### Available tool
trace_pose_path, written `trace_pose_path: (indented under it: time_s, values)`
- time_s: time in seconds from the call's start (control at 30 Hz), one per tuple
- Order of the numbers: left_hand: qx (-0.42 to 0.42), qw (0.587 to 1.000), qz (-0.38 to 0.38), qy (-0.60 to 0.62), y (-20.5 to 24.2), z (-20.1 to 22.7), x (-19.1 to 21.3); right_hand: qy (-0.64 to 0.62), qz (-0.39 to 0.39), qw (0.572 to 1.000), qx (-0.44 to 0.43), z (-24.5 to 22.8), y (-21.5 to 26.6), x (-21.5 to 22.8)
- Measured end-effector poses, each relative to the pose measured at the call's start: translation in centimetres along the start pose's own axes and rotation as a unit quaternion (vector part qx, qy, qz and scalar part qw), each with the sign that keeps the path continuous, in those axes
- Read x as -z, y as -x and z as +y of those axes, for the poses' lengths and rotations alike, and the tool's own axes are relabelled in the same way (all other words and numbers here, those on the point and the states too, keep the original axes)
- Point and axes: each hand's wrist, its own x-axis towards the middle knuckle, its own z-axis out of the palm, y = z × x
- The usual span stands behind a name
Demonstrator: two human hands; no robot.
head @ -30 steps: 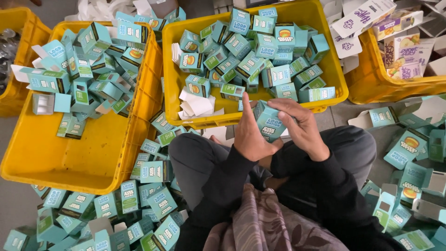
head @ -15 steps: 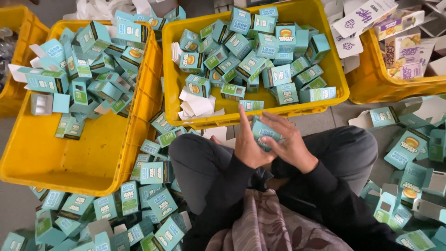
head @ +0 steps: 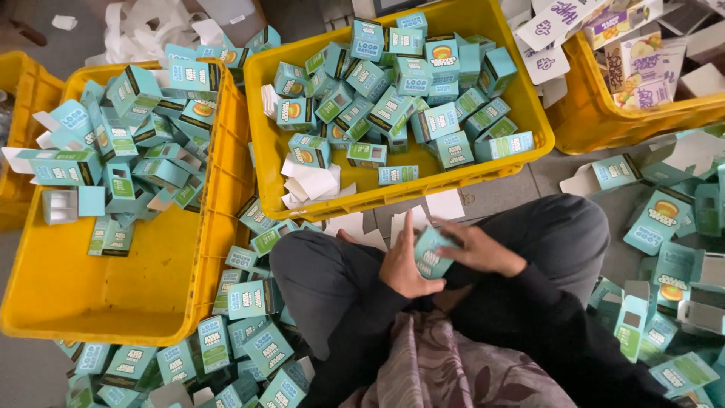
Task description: Folding flat cardboard templates into finished product boxes and placing them into storage crates.
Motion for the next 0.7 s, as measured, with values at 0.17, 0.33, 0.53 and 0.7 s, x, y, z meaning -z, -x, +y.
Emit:
trace_pose_path:
  time_s: [0.17,0.33,0.53,0.7]
  values:
    - [-0.020,0.990,0.122,0.072,-1.3,0.4,6.4,-0.140,0.199,0.964,-0.110,1.9,-6.1,7.8]
    - [0.006,0.975,0.208,0.079,-2.8,-1.9,11.4,-0.267,0.299,0.904,-0.148,5.5,-8.0,12.0]
    - [0.020,0.958,0.285,0.011,-2.9,-7.3,15.1,-0.036,0.407,0.908,-0.091,7.1,1.5,18.2]
    - [0.034,0.935,0.340,0.095,-3.3,-13.1,15.3,0.243,0.559,0.786,-0.100,18.9,14.9,24.9]
